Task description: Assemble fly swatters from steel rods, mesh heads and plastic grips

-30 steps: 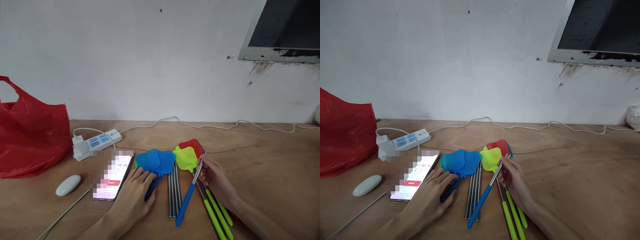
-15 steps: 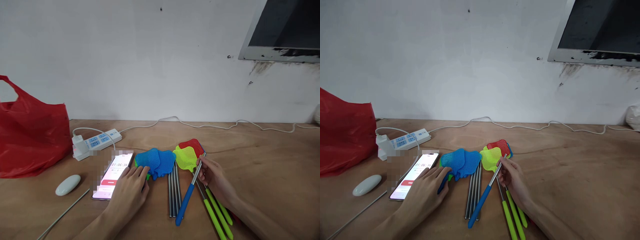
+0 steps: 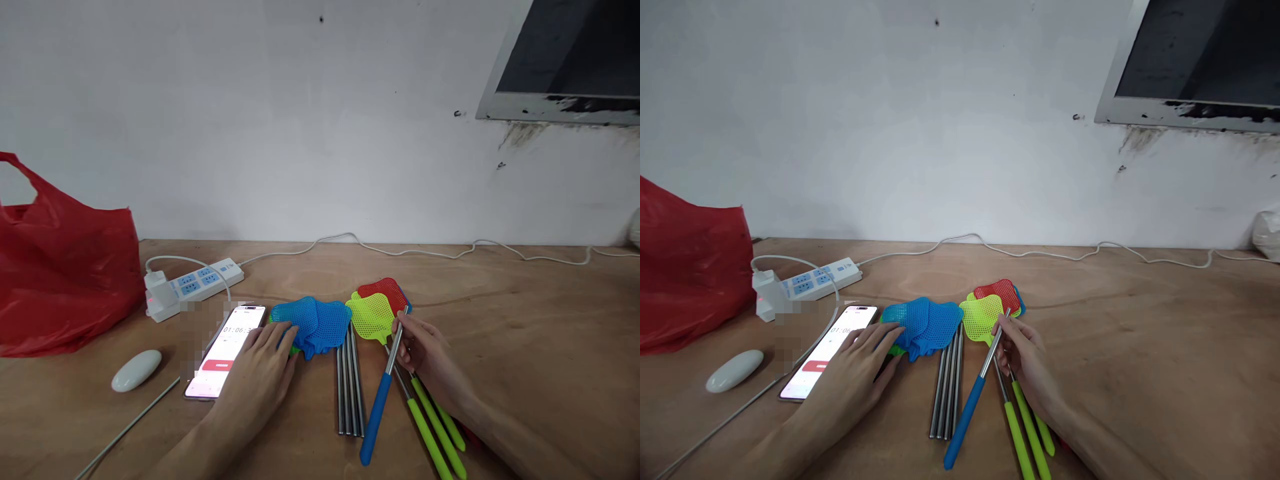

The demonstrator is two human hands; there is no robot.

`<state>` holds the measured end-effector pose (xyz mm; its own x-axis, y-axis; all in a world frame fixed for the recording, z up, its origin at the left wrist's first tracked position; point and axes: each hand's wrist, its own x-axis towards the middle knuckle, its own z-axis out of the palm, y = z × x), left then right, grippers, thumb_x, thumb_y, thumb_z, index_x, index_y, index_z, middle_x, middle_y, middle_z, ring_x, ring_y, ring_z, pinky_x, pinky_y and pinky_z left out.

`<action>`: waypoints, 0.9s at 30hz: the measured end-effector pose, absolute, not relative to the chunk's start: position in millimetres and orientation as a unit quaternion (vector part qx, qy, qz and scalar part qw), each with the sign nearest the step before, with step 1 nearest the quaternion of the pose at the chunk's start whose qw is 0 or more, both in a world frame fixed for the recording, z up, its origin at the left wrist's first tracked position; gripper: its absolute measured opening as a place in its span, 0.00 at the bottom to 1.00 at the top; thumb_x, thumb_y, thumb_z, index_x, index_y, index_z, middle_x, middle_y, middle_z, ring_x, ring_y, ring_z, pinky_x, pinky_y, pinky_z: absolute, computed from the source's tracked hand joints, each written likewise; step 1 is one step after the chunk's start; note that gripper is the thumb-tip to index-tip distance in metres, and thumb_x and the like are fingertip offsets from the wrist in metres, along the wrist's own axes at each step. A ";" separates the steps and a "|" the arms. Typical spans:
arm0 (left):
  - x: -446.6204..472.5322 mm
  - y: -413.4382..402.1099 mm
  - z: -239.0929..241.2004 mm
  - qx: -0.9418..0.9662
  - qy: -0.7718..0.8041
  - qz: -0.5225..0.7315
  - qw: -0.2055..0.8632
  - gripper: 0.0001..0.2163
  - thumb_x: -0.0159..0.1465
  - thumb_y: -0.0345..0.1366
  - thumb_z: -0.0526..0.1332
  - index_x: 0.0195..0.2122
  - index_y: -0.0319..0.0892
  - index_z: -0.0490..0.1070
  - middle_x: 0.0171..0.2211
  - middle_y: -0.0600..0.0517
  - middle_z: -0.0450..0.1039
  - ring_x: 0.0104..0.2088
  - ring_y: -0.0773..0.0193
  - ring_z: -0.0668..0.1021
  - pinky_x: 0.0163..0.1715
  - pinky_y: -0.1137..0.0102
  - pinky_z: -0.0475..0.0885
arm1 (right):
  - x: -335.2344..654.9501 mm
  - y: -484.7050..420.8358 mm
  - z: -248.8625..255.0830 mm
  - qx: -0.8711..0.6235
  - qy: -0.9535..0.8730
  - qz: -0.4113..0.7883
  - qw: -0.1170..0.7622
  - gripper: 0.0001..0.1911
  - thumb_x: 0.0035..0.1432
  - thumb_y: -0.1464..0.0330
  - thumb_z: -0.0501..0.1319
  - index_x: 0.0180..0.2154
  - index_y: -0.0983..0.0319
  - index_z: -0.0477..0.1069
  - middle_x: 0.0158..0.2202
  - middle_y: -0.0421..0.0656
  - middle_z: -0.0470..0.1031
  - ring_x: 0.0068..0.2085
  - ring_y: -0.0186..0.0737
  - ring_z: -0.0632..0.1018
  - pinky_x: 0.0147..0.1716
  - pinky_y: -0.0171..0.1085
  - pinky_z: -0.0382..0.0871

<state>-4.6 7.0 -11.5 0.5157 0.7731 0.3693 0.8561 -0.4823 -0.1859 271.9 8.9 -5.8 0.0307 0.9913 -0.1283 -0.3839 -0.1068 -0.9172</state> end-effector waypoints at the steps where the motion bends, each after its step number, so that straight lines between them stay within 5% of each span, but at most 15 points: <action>1: -4.7 7.4 -14.4 -0.860 -0.462 -0.127 0.176 0.16 0.69 0.31 0.53 0.57 0.37 0.68 0.55 0.40 0.74 0.54 0.46 0.75 0.51 0.52 0.71 | 271.8 8.7 -5.5 -0.438 -0.349 0.602 0.569 0.21 0.50 0.52 0.71 0.27 0.63 0.73 0.16 0.35 0.65 0.18 0.26 0.64 0.15 0.26 0.56; 6: -3.1 7.7 -19.6 -0.880 -0.430 -0.121 0.164 0.19 0.70 0.34 0.52 0.60 0.32 0.65 0.57 0.38 0.74 0.56 0.44 0.75 0.55 0.49 0.69 | 270.8 5.9 -4.0 -0.442 -0.347 0.605 0.563 0.21 0.48 0.51 0.72 0.26 0.63 0.72 0.16 0.35 0.65 0.18 0.27 0.64 0.16 0.26 0.56; 13: 2.1 2.6 -10.9 -0.900 -0.408 -0.142 0.061 0.18 0.69 0.28 0.52 0.59 0.41 0.67 0.55 0.45 0.75 0.54 0.51 0.77 0.55 0.51 0.72 | 268.1 5.6 -2.8 -0.453 -0.349 0.595 0.565 0.23 0.45 0.50 0.73 0.24 0.63 0.72 0.16 0.34 0.63 0.17 0.25 0.62 0.15 0.26 0.54; 19: -1.4 3.7 -19.0 -0.882 -0.432 -0.168 0.080 0.20 0.67 0.32 0.56 0.60 0.35 0.66 0.58 0.40 0.72 0.58 0.46 0.73 0.56 0.50 0.71 | 266.0 3.6 4.2 -0.481 -0.338 0.584 0.560 0.27 0.38 0.46 0.74 0.23 0.63 0.72 0.16 0.34 0.62 0.16 0.26 0.60 0.13 0.26 0.54; 27: 7.0 -5.6 -1.0 -0.902 -0.401 -0.160 0.013 0.20 0.64 0.34 0.59 0.58 0.42 0.68 0.55 0.44 0.74 0.55 0.48 0.75 0.58 0.47 0.67 | 266.7 3.0 0.1 -0.458 -0.335 0.613 0.550 0.24 0.44 0.50 0.73 0.23 0.62 0.70 0.17 0.34 0.62 0.18 0.26 0.59 0.14 0.26 0.55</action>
<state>7.0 -5.6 -1.0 0.6280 0.7188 0.2984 0.7268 -0.6787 0.1053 266.7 3.0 0.1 0.0242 0.9809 -0.1931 -0.3670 -0.1710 -0.9144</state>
